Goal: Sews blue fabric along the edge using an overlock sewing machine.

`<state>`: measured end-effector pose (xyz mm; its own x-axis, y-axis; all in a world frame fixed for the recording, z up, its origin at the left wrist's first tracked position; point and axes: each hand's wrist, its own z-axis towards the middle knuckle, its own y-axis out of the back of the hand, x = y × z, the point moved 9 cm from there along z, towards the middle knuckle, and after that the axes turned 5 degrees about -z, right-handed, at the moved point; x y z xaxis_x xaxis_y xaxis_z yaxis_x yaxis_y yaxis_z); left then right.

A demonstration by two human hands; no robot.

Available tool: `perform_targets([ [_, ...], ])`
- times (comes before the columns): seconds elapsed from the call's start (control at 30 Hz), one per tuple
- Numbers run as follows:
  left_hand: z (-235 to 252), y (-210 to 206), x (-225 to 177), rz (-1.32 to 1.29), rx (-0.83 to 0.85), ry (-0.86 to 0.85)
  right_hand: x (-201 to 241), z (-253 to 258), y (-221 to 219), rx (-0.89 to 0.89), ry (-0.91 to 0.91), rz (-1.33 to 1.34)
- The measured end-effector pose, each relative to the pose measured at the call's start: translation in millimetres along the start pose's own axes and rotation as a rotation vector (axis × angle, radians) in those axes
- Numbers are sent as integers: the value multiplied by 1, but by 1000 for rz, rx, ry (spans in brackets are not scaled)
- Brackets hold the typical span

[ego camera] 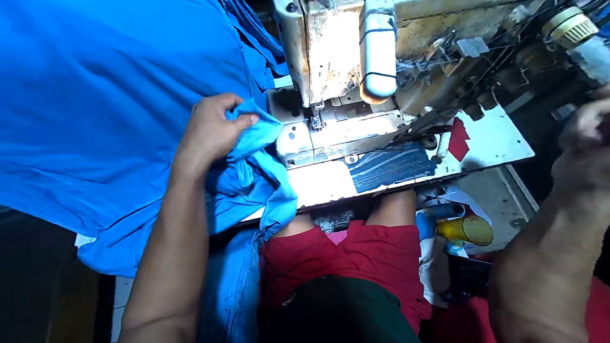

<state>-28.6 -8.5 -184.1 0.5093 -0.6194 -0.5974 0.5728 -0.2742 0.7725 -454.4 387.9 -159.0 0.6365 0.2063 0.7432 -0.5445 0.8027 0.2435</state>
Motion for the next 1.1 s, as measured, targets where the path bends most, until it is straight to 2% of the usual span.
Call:
perform_targets([
  [0.07, -32, 2, -6, -199, 8, -47, 30, -34, -61, 194, -31, -95],
  [0.13, -56, -5, -16, -345, 3, -68, 40, -62, -131, 443, -34, -187],
  [0.2, -75, -13, -28, -437, -27, -97, 44, -76, -190, 614, 49, -193],
  [0.3, -94, -21, -44, -455, -86, -120, 54, -74, -252, 636, 213, -198],
  [0.43, -102, -24, -50, -417, -151, -107, 67, -54, -311, 565, 433, -536],
  [0.53, -105, -25, -52, -369, -167, -114, 76, -44, -351, 581, 547, -648],
  [0.6, -110, -24, -54, -357, -181, -127, 83, -44, -366, 569, 608, -629],
  [0.67, -117, -13, -57, -373, -215, -141, 90, -44, -363, 523, 613, -521],
  [0.73, -125, 8, -58, -388, -295, -152, 104, -44, -345, 518, 488, -273],
  [0.8, -133, 26, -65, -345, -376, -159, 126, -51, -329, 546, 271, 52],
  [0.9, -141, 33, -92, -296, -366, -187, 168, -67, -329, 656, 131, 313],
  [1.0, -151, 53, -116, -311, -311, -317, 200, -71, -335, 695, 189, 294],
  [1.1, -175, 100, -131, -271, -278, -528, 231, -46, -318, 560, 329, 235],
])
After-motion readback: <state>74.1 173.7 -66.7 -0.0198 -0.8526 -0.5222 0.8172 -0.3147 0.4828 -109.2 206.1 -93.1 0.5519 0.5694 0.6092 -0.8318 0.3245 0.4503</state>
